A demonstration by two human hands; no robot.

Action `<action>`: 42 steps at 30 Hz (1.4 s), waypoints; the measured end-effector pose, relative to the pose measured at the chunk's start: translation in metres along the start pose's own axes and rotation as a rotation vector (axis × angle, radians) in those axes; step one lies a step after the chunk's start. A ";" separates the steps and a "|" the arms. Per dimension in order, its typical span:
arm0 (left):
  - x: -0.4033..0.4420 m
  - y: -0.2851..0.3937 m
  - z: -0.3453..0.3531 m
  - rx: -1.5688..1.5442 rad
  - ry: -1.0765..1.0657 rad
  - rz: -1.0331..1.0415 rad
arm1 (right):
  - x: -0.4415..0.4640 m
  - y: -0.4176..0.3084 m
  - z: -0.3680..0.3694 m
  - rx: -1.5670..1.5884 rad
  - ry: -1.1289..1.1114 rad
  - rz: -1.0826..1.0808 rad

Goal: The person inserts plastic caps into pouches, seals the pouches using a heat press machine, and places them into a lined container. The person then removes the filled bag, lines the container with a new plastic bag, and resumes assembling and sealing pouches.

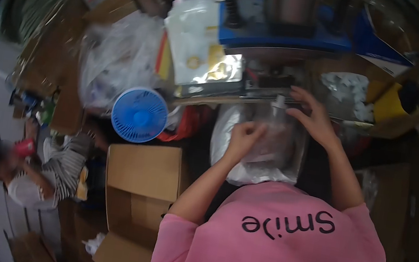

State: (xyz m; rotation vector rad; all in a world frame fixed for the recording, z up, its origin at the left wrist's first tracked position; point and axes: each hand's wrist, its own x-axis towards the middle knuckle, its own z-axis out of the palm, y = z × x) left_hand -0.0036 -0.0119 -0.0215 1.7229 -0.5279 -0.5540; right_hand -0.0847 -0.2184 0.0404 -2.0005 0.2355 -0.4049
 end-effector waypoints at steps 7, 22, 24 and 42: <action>0.039 0.038 0.009 -0.213 0.059 -0.189 | -0.004 0.016 -0.064 -0.335 0.141 0.053; 0.075 0.043 -0.061 0.644 0.652 0.410 | 0.028 0.111 -0.097 -0.394 0.232 0.035; 0.065 0.016 -0.075 0.879 0.615 0.464 | 0.024 0.113 -0.094 -0.353 0.291 0.021; 0.012 0.116 -0.129 0.218 1.129 0.850 | 0.005 -0.001 -0.043 -0.095 0.211 -0.087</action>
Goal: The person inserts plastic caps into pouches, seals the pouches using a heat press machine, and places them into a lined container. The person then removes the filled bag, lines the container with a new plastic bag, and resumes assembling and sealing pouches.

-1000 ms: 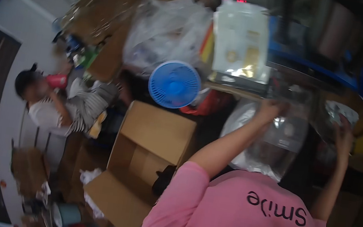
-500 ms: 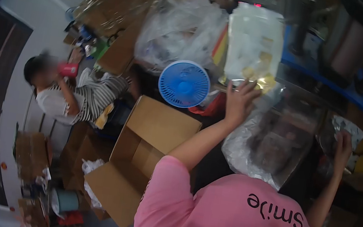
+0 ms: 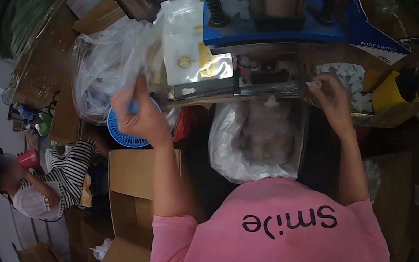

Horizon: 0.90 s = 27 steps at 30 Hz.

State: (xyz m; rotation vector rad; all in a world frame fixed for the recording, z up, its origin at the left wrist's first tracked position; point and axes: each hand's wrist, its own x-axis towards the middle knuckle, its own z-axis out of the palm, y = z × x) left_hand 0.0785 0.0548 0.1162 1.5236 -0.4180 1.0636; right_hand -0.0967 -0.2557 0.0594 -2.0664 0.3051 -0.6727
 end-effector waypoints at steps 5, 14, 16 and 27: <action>-0.099 -0.076 0.034 0.388 -0.607 0.169 | -0.008 0.012 -0.011 0.037 -0.002 0.090; -0.098 0.008 0.018 -0.023 -0.744 -0.472 | -0.006 -0.001 -0.009 0.059 -0.037 0.114; -0.115 0.017 0.019 -0.087 -0.866 -0.642 | -0.007 -0.020 0.003 0.110 -0.051 0.099; -0.160 0.017 0.017 -0.320 -1.076 -0.931 | -0.011 -0.010 0.041 0.355 -0.471 0.230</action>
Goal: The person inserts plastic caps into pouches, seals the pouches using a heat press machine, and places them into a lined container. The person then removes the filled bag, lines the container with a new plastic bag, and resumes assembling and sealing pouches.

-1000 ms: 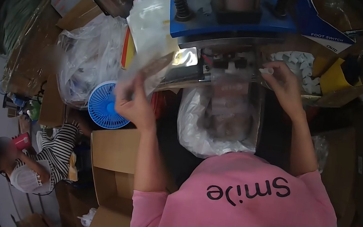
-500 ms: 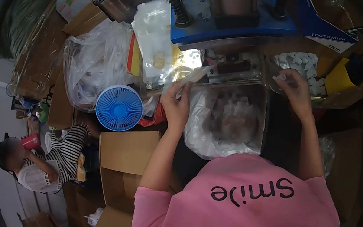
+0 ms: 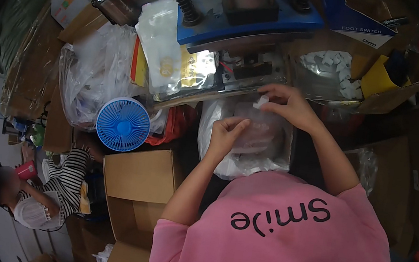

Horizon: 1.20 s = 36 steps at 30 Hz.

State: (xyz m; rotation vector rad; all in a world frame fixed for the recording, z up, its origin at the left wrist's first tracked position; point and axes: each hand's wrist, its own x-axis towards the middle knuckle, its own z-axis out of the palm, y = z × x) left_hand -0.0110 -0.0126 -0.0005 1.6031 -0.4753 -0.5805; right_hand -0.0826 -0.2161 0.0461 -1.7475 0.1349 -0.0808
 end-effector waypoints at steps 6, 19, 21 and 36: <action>0.048 0.019 0.006 -0.119 0.077 -0.130 | -0.001 0.011 -0.027 -0.199 0.408 -0.190; 0.075 0.013 0.000 -0.388 0.073 -0.109 | 0.032 0.106 -0.153 -0.213 0.469 0.001; 0.063 0.024 -0.018 -0.319 0.039 -0.124 | 0.045 0.117 -0.167 -0.328 0.410 0.068; 0.060 -0.015 -0.089 0.946 0.466 0.494 | 0.024 0.106 -0.120 -0.725 0.477 -0.148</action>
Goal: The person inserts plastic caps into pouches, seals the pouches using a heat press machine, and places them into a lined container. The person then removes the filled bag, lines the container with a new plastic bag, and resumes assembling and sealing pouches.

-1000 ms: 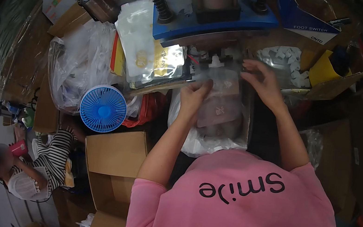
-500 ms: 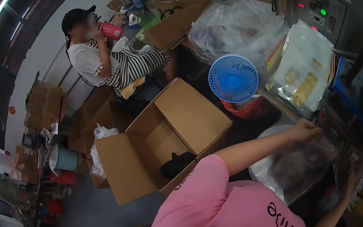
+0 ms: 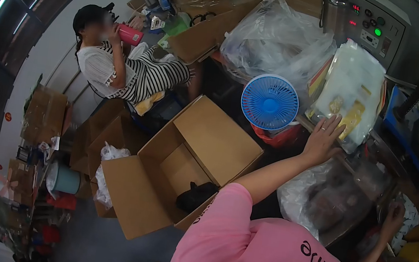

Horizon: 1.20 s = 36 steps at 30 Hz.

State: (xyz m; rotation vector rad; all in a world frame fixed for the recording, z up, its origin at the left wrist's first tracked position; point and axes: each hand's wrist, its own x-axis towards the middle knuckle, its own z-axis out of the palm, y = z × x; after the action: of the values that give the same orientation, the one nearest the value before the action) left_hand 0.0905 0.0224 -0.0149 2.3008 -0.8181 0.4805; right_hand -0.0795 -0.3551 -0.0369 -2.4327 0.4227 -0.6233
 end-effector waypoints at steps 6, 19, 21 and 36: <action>0.004 0.003 0.009 0.032 0.084 -0.047 | -0.001 -0.016 0.012 0.131 0.121 -0.005; 0.004 0.005 0.006 0.039 0.055 -0.070 | 0.001 0.003 0.022 0.205 0.153 0.060; 0.001 0.004 0.011 0.035 0.102 -0.059 | -0.002 0.007 0.014 0.197 0.136 0.051; 0.001 0.004 0.013 0.049 0.129 -0.043 | 0.000 0.007 0.014 0.068 0.168 0.013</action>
State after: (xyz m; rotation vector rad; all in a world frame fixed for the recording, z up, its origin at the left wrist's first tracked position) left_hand 0.0902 0.0106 -0.0217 2.2998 -0.7000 0.6285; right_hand -0.0738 -0.3538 -0.0509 -2.3198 0.4770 -0.8261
